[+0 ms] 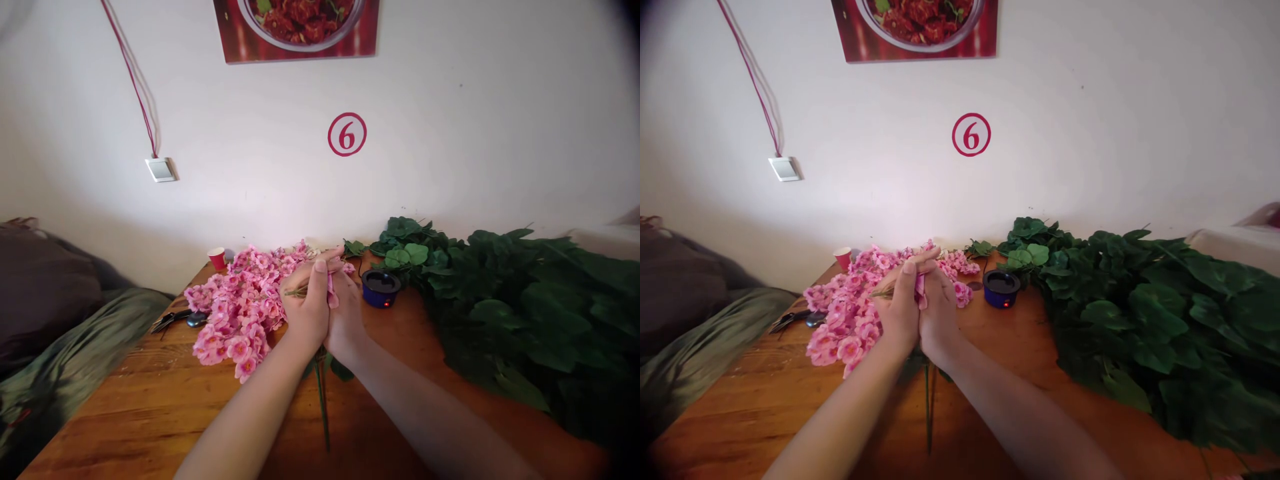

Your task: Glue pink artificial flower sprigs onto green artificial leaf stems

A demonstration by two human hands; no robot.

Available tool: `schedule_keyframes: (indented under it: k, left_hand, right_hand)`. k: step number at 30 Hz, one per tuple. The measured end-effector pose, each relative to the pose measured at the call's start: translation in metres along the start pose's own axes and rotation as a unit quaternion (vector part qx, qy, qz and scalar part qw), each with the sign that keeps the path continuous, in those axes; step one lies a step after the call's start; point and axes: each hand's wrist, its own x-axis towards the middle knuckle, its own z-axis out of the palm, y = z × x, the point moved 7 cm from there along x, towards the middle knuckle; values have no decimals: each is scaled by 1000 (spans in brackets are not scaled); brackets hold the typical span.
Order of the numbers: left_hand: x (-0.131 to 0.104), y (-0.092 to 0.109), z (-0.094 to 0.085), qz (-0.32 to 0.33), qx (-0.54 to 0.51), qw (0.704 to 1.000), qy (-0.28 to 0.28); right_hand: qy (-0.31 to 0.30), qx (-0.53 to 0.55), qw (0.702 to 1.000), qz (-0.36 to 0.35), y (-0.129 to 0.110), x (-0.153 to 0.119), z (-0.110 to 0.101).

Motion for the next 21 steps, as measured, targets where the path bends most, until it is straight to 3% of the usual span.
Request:
schedule_keyframes:
  k: [5,8,12,14,17,18,21]
  left_hand:
    - [3,-7,9,-28,-36,998,-42]
    - [1,-10,18,-34,-52,992,-107]
    - [-7,-22,28,-60,-78,979,-178]
    - [-9,-27,31,-79,-85,974,-196]
    - [-2,-28,24,-93,-62,980,-162]
    - [4,-25,17,-91,-51,986,-127]
    - [23,-9,-12,-69,-45,997,-11]
  right_hand:
    - [45,79,996,16,4,3,-6]
    - [49,68,996,20,-1,9,-11]
    - [59,60,996,20,-19,21,-21]
    - [83,21,996,-20,-37,30,-31]
    - [117,-35,985,-121,-70,44,-48]
    - [126,-46,979,-156,-80,49,-56]
    - [72,-186,947,-252,-106,64,-72]
